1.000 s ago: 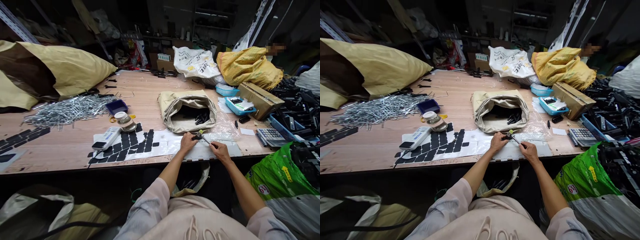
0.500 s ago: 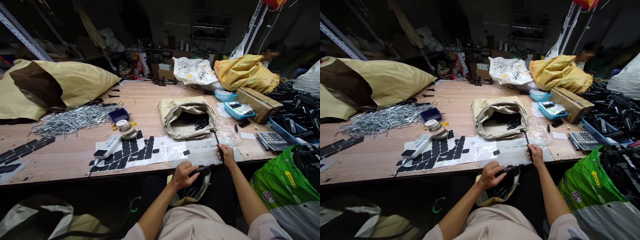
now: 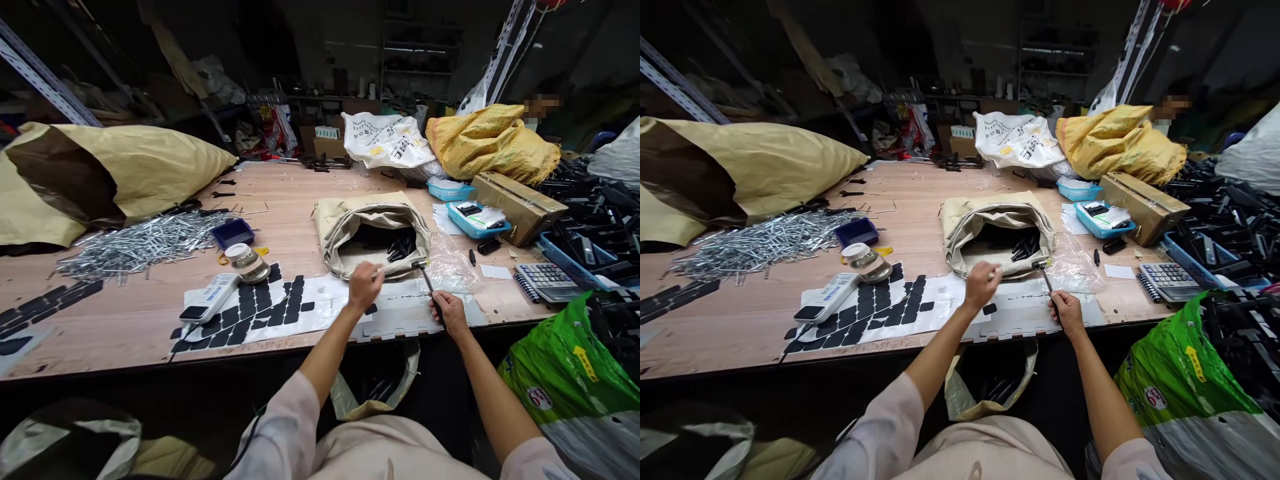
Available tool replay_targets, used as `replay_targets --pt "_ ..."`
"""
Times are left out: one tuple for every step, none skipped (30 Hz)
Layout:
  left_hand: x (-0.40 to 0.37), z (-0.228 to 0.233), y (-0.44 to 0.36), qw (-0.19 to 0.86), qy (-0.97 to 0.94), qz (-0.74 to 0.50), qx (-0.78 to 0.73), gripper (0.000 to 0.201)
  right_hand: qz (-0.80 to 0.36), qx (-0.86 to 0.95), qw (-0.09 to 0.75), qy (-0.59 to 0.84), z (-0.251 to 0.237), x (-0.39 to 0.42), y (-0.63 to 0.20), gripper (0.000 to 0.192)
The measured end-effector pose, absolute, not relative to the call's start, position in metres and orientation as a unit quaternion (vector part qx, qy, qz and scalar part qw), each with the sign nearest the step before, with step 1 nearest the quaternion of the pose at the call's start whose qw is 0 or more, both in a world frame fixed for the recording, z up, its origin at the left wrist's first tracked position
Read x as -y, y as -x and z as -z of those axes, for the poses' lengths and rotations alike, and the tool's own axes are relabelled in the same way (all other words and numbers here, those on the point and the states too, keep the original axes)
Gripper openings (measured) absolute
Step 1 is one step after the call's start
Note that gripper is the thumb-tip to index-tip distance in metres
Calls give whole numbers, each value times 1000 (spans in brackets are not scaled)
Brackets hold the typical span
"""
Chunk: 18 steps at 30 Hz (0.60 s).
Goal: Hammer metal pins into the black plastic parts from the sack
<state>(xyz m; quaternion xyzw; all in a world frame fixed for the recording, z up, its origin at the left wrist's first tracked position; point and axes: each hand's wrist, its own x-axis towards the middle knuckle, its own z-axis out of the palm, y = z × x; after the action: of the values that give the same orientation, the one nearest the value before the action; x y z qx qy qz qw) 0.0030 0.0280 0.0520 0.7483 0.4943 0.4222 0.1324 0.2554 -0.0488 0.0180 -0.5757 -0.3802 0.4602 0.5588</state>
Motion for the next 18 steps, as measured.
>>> replay_targets --pt "-57 -57 -5 112 -723 -413 -542 22 -457 383 556 579 -18 49 -255 49" --pt "-83 -59 -6 101 -707 -392 -580 24 -452 386 554 582 -18 48 -255 49" --pt "-104 -59 -7 96 -696 -363 -612 26 -448 388 553 585 -17 48 -254 49" --pt "-122 -57 -7 98 -693 -326 -635 27 -444 390 552 588 -17 48 -254 49" --pt "-136 -54 -8 104 -697 -287 -649 28 -441 391 552 590 -17 47 -254 48" --pt "-146 -50 -9 111 -704 -249 -656 29 -440 391 552 591 -17 47 -253 48" --pt "-154 -46 -11 117 -711 -215 -660 29 -439 391 551 592 -17 47 -253 47" --pt "-159 -42 -12 121 -715 -188 -662 29 -439 390 550 593 -18 46 -253 46" --pt "-163 -38 -13 123 -717 -169 -665 28 -440 389 549 595 -18 46 -253 46" --pt "-165 -36 -14 124 -715 -158 -669 27 -440 388 548 596 -19 46 -253 46" --pt "-165 -35 -14 125 -712 -151 -674 26 -441 387 547 597 -19 46 -253 46" --pt "-165 -36 -14 127 -710 -148 -677 25 -443 386 546 598 -20 46 -253 45" --pt "-162 -38 -14 129 -711 -150 -675 24 -443 385 546 598 -20 46 -253 45" --pt "-157 -42 -12 128 -714 -162 -669 23 -444 384 546 598 -20 47 -253 45" --pt "-149 -46 -11 123 -719 -183 -659 22 -444 383 546 598 -20 47 -254 44" --pt "-139 -50 -10 115 -722 -214 -647 22 -444 382 547 599 -19 47 -254 44" --pt "-126 -53 -9 106 -726 -251 -632 22 -444 381 547 599 -19 47 -254 44" --pt "-111 -55 -9 99 -729 -287 -613 22 -444 381 547 599 -18 47 -255 44"
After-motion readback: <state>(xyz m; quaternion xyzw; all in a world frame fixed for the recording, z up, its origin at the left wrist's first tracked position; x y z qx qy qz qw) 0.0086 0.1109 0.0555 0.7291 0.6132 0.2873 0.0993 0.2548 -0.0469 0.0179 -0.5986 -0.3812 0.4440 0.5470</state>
